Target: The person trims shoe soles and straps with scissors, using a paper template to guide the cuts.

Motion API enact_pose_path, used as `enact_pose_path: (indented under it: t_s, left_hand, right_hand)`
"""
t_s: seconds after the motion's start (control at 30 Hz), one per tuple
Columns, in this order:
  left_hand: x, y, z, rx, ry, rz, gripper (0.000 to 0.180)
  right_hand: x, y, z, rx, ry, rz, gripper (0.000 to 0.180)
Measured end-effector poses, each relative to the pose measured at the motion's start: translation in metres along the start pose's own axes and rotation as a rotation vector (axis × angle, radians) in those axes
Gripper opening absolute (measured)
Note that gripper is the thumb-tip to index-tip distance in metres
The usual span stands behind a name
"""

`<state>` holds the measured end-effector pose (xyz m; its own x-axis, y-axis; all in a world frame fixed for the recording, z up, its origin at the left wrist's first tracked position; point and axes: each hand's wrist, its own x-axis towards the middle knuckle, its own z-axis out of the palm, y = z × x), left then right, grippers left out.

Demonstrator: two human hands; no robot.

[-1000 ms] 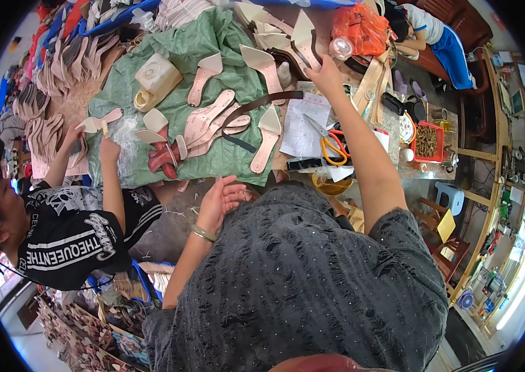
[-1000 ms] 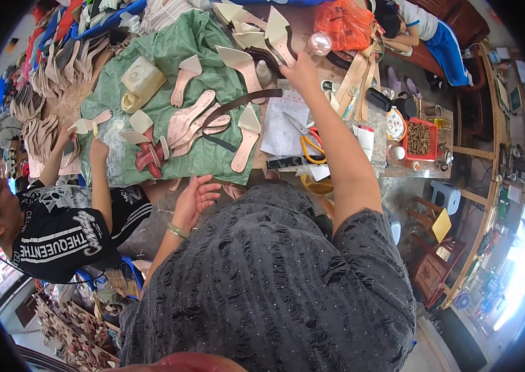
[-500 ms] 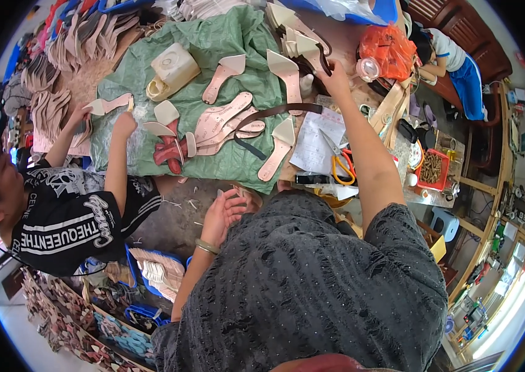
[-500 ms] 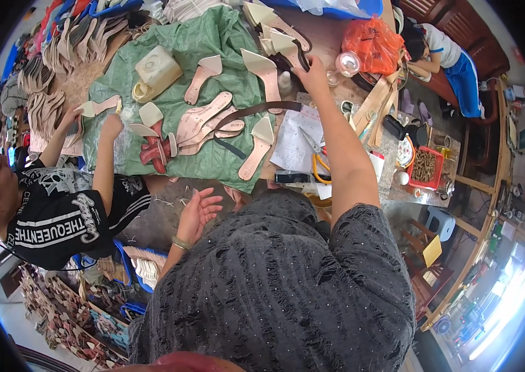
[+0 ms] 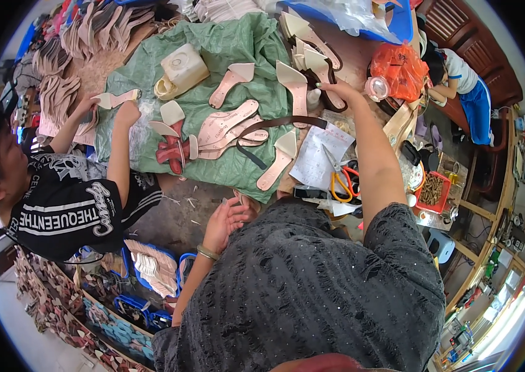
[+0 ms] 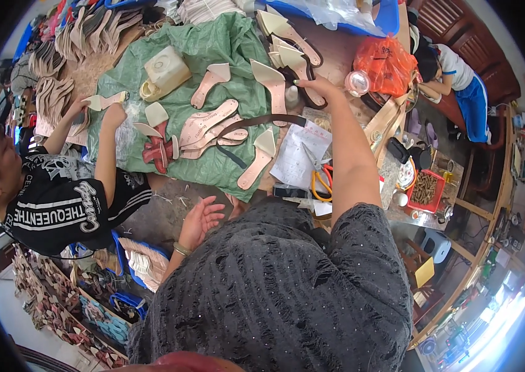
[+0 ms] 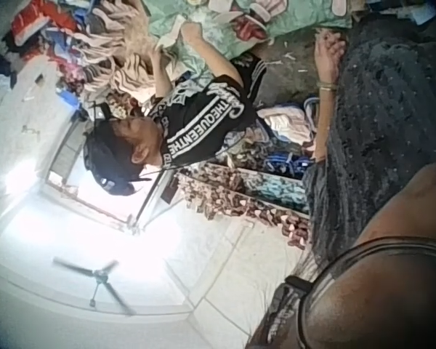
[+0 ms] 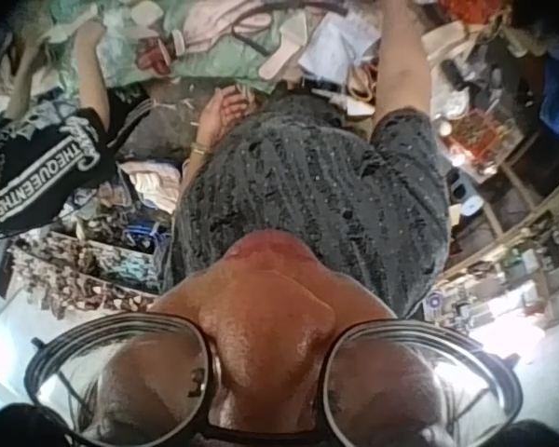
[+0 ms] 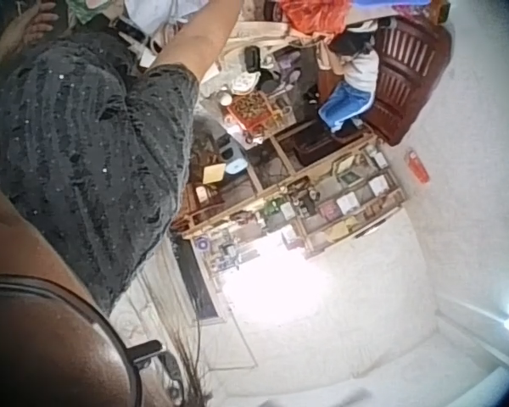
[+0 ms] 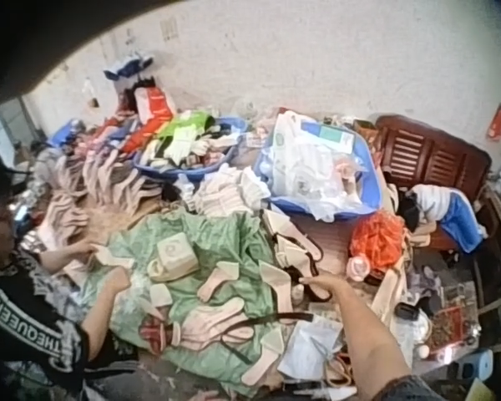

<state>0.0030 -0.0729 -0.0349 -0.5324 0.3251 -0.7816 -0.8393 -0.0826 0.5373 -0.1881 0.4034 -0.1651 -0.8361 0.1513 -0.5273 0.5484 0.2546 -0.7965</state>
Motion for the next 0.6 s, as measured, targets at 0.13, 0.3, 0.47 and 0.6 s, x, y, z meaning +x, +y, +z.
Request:
enact_pose_path:
  t_s: [0.13, 0.3, 0.47, 0.6]
  left_hand:
    - [-0.001, 0.001, 0.007, -0.020, 0.005, 0.008, 0.044]
    - [-0.003, 0.000, 0.011, -0.015, 0.005, 0.023, 0.043]
    - [-0.006, 0.013, 0.028, 0.010, -0.022, 0.075, 0.041]
    - [0.003, 0.028, 0.044, 0.041, -0.106, 0.224, 0.044]
  right_hand:
    - [0.010, 0.005, -0.002, 0.034, -0.034, -0.023, 0.067]
    - [-0.012, -0.027, 0.001, -0.064, 0.014, -0.066, 0.065]
    - [-0.030, -0.044, -0.014, -0.077, 0.162, -0.132, 0.067]
    - [-0.081, -0.098, -0.012, -0.017, 0.211, -0.298, 0.067]
